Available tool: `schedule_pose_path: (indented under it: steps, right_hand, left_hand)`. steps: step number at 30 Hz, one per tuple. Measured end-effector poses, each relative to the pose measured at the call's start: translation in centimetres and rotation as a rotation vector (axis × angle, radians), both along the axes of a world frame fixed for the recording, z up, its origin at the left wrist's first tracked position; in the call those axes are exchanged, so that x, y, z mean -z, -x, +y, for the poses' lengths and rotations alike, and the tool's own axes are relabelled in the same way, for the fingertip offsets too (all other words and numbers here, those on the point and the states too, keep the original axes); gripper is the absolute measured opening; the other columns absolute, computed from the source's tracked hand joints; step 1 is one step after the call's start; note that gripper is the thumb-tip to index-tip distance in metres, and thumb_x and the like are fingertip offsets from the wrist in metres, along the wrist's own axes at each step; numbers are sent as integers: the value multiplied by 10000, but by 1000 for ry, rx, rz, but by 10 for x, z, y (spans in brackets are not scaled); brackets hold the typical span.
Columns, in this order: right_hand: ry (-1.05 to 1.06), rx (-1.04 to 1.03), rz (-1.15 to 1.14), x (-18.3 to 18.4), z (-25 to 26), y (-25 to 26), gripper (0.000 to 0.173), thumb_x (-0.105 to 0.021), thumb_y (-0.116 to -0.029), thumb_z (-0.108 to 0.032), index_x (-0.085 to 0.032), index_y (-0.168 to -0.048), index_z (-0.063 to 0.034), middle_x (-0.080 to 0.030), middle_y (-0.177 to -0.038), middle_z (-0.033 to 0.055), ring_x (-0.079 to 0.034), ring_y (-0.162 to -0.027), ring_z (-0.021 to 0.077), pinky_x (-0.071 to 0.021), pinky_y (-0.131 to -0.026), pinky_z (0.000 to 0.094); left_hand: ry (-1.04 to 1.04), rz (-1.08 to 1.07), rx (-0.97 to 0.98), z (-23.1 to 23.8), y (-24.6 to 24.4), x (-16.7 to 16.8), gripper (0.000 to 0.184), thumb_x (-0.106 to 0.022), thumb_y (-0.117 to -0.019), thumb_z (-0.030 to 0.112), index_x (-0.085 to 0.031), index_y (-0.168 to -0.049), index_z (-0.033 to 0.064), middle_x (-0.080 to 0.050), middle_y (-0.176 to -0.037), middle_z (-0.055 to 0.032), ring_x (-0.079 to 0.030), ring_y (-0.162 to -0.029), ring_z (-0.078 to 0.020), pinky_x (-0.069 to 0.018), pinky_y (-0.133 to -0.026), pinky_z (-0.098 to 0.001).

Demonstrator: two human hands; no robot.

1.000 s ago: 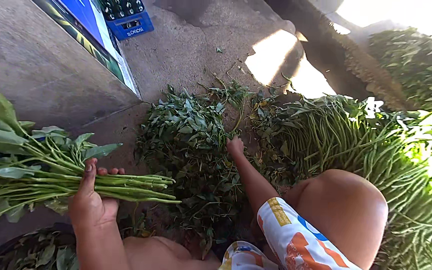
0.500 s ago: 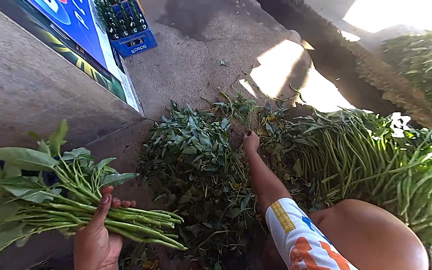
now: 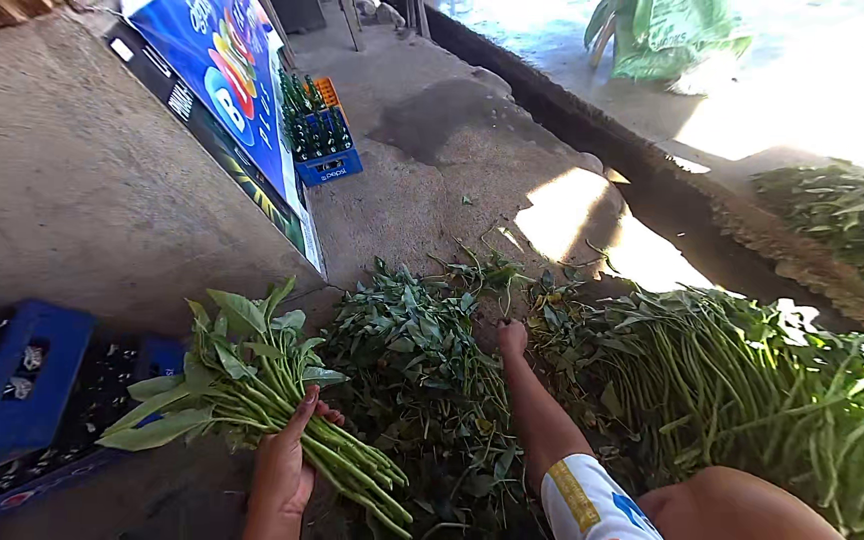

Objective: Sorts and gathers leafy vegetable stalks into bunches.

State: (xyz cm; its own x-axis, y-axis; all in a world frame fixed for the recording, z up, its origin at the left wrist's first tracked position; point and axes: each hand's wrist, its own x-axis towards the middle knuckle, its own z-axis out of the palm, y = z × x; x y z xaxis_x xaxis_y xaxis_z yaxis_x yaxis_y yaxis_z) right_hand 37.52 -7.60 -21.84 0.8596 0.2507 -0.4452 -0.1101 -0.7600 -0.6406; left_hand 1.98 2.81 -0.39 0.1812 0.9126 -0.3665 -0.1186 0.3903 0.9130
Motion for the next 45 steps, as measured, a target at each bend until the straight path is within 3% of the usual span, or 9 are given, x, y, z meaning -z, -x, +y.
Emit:
schedule_pose_path:
  steps: [5,12,17,24,27,34,38,41,45]
  right_hand:
    - [-479,76,-262,-77,19,37,412,-643,-977,-77,-525,-1352,47,-668,-1212,234,-670,-1125,340,-532,-993,498]
    - [-862,-335,-392,-153,45,180,272,-683,-939,-82,-686,-1192,18,-682,-1064,176,-687,-907,228,-593,-779,356]
    - [-917,-613,-312,-164,40,267,228,-691,-920,-69,-734,-1125,22,-698,-1082,186,-694,-961,211,-589,-834,317]
    - [-909,-485,338,-196,50,278,368,-567,-1059,-193,-587,-1376,-6,-685,-1176,129,-662,-980,133,-550,-885,331]
    - [-962,-387,547,-197,59,277,316,-583,-1055,-225,-622,-1310,-42,-672,-1044,54,-618,-775,80,-542,-684,255]
    - [-1041,-289,615,-174,31,262,180,-479,-1080,-110,-621,-1143,-19,-671,-951,53,-659,-832,128,-579,-781,318]
    - [-628,-766,289,-149,0,252,208,-552,-1041,-99,-662,-1131,53,-689,-984,88,-649,-872,86,-547,-823,267]
    - [-288,-917,-24,-157,3,253,309,-556,-1053,-218,-685,-1257,-23,-664,-1259,180,-648,-1154,279,-497,-1034,473]
    - [-661,-755,-597,-181,21,267,287,-602,-1010,-88,-727,-1268,-77,-686,-1093,198,-694,-934,324,-583,-806,499]
  left_hand:
    - [-5,-14,1,5,3,0,116,-584,-1036,93,-618,-1108,9,-692,-749,-51,-702,-626,-162,-641,-631,-334]
    - [-21,-76,44,9,6,-11,137,-578,-1028,35,-594,-1152,-21,-701,-911,-99,-697,-706,-177,-627,-666,-322]
    - [-121,-44,107,11,18,-11,267,-659,-980,40,-594,-1235,-8,-696,-971,-100,-691,-829,-174,-605,-774,-331]
    - [-139,50,167,11,29,-2,351,-759,-920,91,-630,-1236,8,-699,-1118,-103,-670,-1002,-164,-567,-904,-361]
    - [-79,107,180,7,25,-6,369,-763,-921,119,-607,-1233,-3,-681,-1101,-120,-659,-967,-171,-562,-881,-371]
    - [-85,120,229,-2,27,-11,316,-766,-927,144,-652,-1199,30,-702,-1070,-88,-662,-936,-158,-560,-854,-356]
    - [-94,95,139,10,37,-18,287,-727,-963,173,-640,-1211,56,-702,-1038,-62,-664,-833,-134,-573,-734,-316]
    - [-89,95,110,16,39,-14,296,-738,-953,173,-641,-1202,47,-701,-1001,-71,-666,-754,-134,-578,-665,-297]
    - [-63,188,233,6,37,-13,309,-751,-946,194,-634,-1193,49,-674,-959,-75,-629,-708,-129,-558,-636,-294]
